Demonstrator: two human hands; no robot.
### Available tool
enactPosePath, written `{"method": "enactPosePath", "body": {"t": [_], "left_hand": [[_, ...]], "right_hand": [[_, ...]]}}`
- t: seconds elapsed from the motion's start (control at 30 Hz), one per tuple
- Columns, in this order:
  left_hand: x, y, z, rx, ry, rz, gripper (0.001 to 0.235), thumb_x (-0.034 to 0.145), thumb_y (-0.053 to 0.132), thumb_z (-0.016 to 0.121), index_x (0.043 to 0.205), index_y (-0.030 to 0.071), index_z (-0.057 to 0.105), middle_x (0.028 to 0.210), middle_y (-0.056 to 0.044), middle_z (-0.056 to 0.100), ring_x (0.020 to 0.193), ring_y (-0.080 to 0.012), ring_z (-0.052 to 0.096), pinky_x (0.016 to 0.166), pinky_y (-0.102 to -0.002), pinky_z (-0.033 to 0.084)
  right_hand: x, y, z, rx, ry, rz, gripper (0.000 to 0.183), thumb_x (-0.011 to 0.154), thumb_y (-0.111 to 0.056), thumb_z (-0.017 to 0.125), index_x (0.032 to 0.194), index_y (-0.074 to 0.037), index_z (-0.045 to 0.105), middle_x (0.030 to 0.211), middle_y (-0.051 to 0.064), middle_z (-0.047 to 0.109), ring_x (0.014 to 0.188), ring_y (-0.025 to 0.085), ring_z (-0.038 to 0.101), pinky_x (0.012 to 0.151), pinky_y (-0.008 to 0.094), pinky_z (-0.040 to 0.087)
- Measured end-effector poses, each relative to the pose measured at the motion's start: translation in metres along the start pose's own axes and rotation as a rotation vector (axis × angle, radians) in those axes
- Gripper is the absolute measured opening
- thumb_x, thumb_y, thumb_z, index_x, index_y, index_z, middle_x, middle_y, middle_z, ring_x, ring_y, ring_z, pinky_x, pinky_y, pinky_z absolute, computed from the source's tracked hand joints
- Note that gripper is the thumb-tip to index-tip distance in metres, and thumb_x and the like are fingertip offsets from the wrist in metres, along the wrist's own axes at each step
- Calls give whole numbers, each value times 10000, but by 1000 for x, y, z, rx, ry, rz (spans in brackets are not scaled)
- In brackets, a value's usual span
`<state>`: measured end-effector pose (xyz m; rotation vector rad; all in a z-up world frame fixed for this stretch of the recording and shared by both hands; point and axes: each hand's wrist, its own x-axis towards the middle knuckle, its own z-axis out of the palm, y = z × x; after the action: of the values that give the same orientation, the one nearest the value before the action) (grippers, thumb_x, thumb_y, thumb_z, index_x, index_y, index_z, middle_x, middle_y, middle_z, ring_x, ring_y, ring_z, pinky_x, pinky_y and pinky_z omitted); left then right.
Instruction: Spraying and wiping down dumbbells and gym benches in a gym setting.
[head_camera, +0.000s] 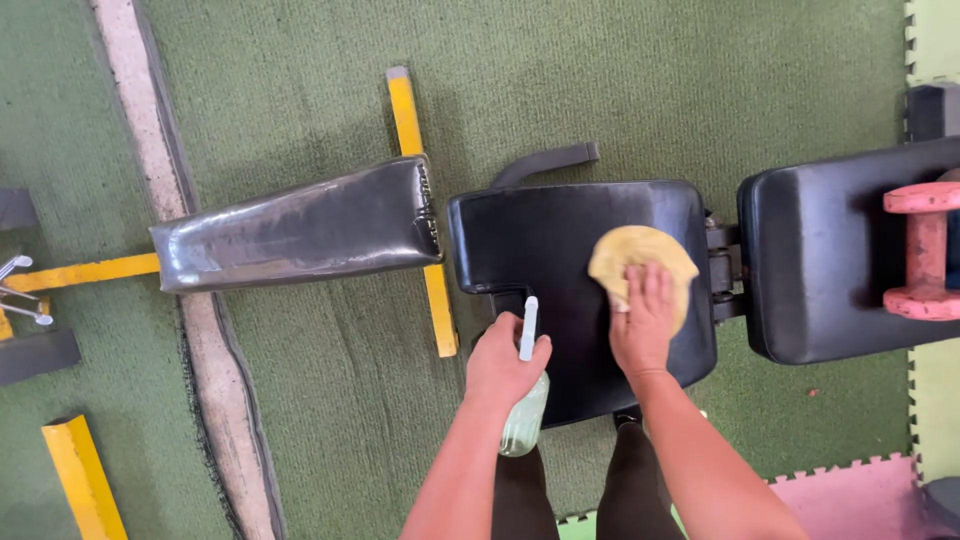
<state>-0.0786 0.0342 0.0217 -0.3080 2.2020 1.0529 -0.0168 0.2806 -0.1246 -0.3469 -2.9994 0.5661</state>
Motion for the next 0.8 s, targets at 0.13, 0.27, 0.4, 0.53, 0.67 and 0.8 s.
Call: {"method": "enactPosePath", "body": {"t": [0.13,0.27,0.4,0.53,0.67,0.8], "left_hand": [[7,10,3,-26,-19,-16,411,807,388,718,1058,73,638,1014,-124,741,952,-342,713,834,-453,551],[10,1,-7,-51,6,25,411,779,363,720,1044,60,640,986,-148,739,932,-357,715,823,-455,559],[17,-20,-32,-35,90,-6,377,773,315,703,1035,50,648,944,-190,729,920,-397,700,796,-473,556],[13,-30,-51,-83,107,-58,372,755,284,676,1048,57,643,920,-185,734,885,-387,714,796,-465,557],[15,-22,-52,-19,145,-73,393,752,303,690,1050,53,636,943,-182,738,904,-382,712,809,-468,553],[18,-2,-30,-13,70,-13,401,751,291,683,1066,49,630,970,-180,738,927,-384,706,826,-468,556]], "right_hand": [[-13,-29,12,30,20,225,591,988,-230,596,1556,-110,482,1676,248,290,1542,471,202,1182,643,173],[4,-91,29,8,-67,-42,626,889,-256,651,1502,-191,542,1665,186,303,1560,431,205,1218,643,173],[59,-162,35,100,-233,-390,592,843,-264,678,1430,-218,615,1627,156,357,1529,399,248,1186,652,153],[98,-203,45,112,-388,-718,500,831,-276,665,1327,-216,639,1576,111,411,1529,340,295,1236,634,173],[130,-201,51,15,-430,-696,511,847,-210,630,1357,-204,618,1566,62,438,1541,287,298,1246,582,183],[154,-133,33,25,-282,-394,532,923,-159,575,1455,-162,573,1615,151,389,1516,365,295,1202,558,215]]}}
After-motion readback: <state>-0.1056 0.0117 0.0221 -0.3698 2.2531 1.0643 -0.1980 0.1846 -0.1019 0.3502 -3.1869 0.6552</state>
